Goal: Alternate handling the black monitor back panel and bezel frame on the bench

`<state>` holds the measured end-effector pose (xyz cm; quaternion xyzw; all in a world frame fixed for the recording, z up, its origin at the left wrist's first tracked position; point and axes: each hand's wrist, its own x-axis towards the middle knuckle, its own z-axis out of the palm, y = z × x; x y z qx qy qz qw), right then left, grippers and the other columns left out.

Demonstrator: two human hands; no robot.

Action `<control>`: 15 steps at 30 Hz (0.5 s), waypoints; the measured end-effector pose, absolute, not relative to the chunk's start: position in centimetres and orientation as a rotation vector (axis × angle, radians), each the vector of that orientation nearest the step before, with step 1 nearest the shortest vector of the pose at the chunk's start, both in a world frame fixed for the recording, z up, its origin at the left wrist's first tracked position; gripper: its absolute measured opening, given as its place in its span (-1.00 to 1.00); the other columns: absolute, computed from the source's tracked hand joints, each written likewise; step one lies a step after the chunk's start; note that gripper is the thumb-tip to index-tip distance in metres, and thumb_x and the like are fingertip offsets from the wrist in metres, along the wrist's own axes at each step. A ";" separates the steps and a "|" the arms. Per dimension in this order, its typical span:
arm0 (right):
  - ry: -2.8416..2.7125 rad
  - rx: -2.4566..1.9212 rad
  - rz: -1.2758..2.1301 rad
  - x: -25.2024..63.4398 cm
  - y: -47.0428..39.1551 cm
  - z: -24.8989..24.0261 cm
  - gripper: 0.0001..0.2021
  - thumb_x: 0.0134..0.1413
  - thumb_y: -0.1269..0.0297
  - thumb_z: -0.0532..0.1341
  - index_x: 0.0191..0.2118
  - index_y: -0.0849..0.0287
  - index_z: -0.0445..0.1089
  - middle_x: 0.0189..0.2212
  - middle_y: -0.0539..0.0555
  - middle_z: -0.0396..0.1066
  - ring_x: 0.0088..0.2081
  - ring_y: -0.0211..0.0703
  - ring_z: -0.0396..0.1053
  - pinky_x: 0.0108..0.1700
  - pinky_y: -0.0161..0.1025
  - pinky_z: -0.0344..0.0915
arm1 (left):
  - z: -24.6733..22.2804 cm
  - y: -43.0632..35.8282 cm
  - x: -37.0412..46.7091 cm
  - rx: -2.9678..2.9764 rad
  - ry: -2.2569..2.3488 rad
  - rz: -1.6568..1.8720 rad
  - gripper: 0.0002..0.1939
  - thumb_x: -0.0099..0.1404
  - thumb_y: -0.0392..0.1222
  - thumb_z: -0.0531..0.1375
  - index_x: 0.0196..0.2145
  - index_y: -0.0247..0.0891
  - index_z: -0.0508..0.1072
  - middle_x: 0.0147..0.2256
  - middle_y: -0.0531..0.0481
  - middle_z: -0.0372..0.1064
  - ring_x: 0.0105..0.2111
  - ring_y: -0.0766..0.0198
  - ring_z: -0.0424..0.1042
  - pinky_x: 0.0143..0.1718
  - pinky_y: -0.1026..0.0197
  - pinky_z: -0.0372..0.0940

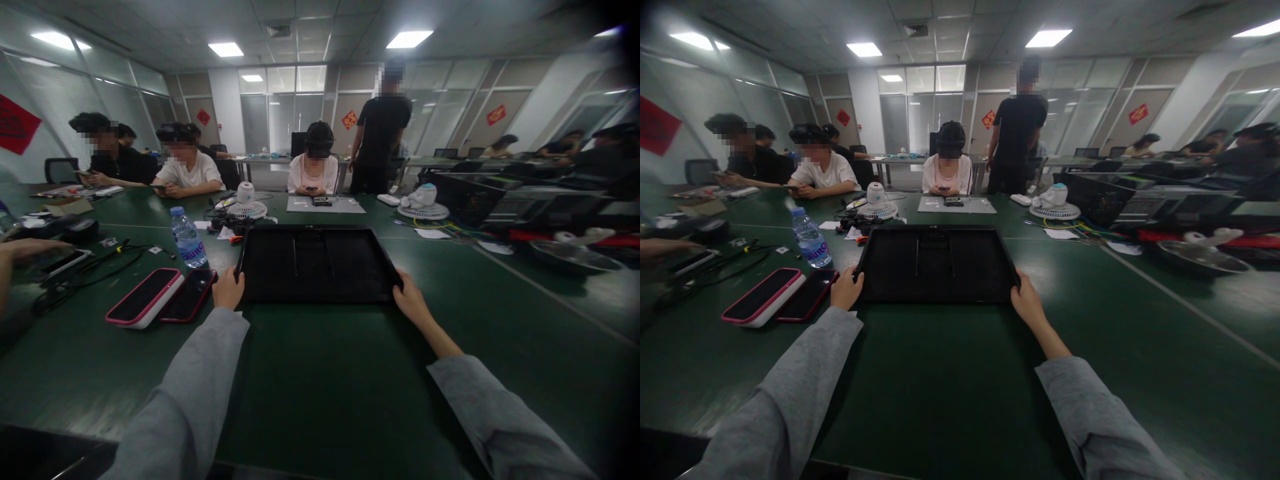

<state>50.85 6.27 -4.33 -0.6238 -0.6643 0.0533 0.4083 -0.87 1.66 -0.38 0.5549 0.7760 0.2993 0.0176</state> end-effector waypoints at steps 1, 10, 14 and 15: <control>-1.670 -1.574 0.134 50.8 6.3 -4.4 -0.39 0.11 0.30 0.06 0.31 0.26 0.18 0.16 0.31 0.37 0.16 0.19 0.38 0.25 0.14 0.26 | -0.4 1.7 -0.8 1.723 2.409 0.928 -0.57 0.44 -0.05 0.00 0.18 -0.21 0.35 0.14 -0.20 0.41 0.12 0.01 0.40 0.10 -0.04 0.27; -1.663 -1.578 0.146 50.8 6.3 -4.3 -0.39 0.11 0.29 0.06 0.30 0.27 0.18 0.18 0.31 0.36 0.18 0.19 0.36 0.26 0.14 0.25 | 0.2 1.3 -0.5 1.766 2.459 0.867 -0.56 0.45 -0.04 -0.02 0.17 -0.23 0.36 0.13 -0.23 0.42 0.11 -0.04 0.40 0.13 -0.13 0.22; -1.666 -1.579 0.143 50.6 6.1 -4.0 -0.38 0.11 0.28 0.06 0.31 0.29 0.18 0.20 0.33 0.34 0.19 0.18 0.35 0.27 0.12 0.24 | 0.5 1.0 -0.2 1.773 2.498 0.872 -0.57 0.46 -0.04 -0.04 0.14 -0.20 0.40 0.11 -0.23 0.43 0.11 -0.02 0.39 0.18 -0.20 0.12; -1.668 -1.584 0.144 50.6 6.1 -3.9 -0.38 0.11 0.28 0.05 0.31 0.31 0.18 0.20 0.34 0.33 0.20 0.19 0.34 0.27 0.12 0.24 | 0.5 1.0 0.0 1.778 2.522 0.885 -0.58 0.46 -0.05 -0.05 0.12 -0.19 0.42 0.10 -0.23 0.44 0.10 -0.02 0.39 0.20 -0.23 0.07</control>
